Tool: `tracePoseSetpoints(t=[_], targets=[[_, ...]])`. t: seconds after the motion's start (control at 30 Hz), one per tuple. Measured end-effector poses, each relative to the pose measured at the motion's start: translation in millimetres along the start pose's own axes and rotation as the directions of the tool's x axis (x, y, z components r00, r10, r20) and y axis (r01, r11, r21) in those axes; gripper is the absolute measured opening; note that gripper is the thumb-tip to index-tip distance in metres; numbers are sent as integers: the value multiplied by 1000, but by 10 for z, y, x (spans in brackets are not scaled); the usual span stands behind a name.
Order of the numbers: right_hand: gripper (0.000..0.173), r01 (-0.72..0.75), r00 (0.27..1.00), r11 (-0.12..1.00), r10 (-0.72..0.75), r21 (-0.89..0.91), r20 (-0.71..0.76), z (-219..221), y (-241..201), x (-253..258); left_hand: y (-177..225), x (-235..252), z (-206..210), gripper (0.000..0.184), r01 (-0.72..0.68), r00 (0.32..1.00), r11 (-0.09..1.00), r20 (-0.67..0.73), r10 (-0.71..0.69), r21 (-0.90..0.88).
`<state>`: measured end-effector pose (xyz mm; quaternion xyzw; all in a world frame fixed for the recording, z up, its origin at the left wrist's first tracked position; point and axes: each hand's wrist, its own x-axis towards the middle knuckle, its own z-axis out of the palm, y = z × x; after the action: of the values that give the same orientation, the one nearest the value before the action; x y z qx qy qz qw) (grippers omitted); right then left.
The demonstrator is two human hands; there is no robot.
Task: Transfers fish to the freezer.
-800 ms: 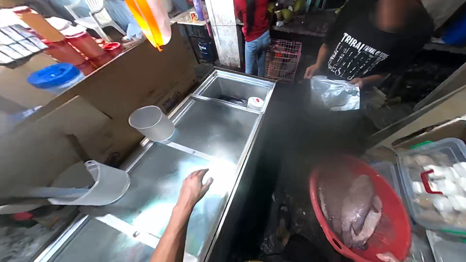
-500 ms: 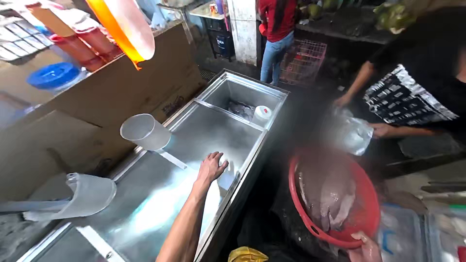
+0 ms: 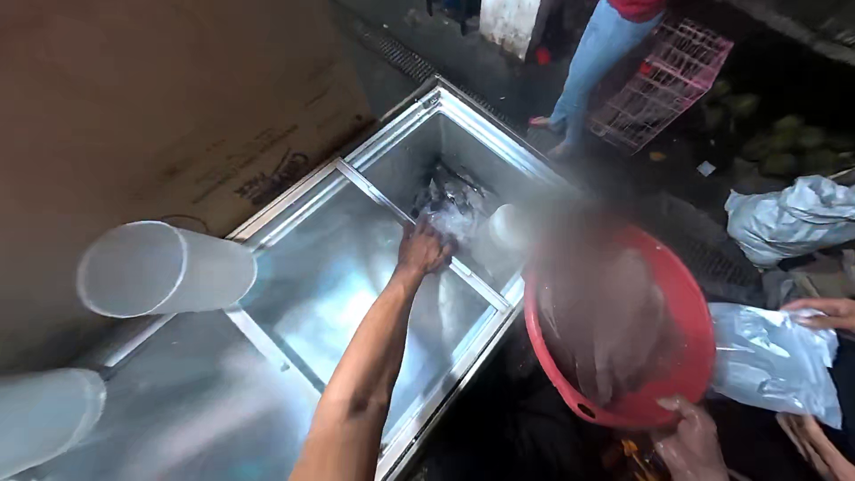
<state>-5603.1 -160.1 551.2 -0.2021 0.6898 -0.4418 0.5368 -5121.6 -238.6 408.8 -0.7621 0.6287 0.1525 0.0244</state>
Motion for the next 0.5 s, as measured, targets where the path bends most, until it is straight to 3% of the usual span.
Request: tracePoseSetpoints(t=[0.2,0.33,0.5], targets=[[35,-54,990,996,61,-65,126,371,-237,858,-151,-293,202,52,-45,980,998,-198,36,-42],[38,-85,963,989,112,-117,243,518,-435,1239,-293,-761,246,60,53,992,997,-107,-60,-65],[39,-63,905,976,143,-208,401,604,-669,1670,-400,-1228,205,51,171,985,984,-4,-172,-38]])
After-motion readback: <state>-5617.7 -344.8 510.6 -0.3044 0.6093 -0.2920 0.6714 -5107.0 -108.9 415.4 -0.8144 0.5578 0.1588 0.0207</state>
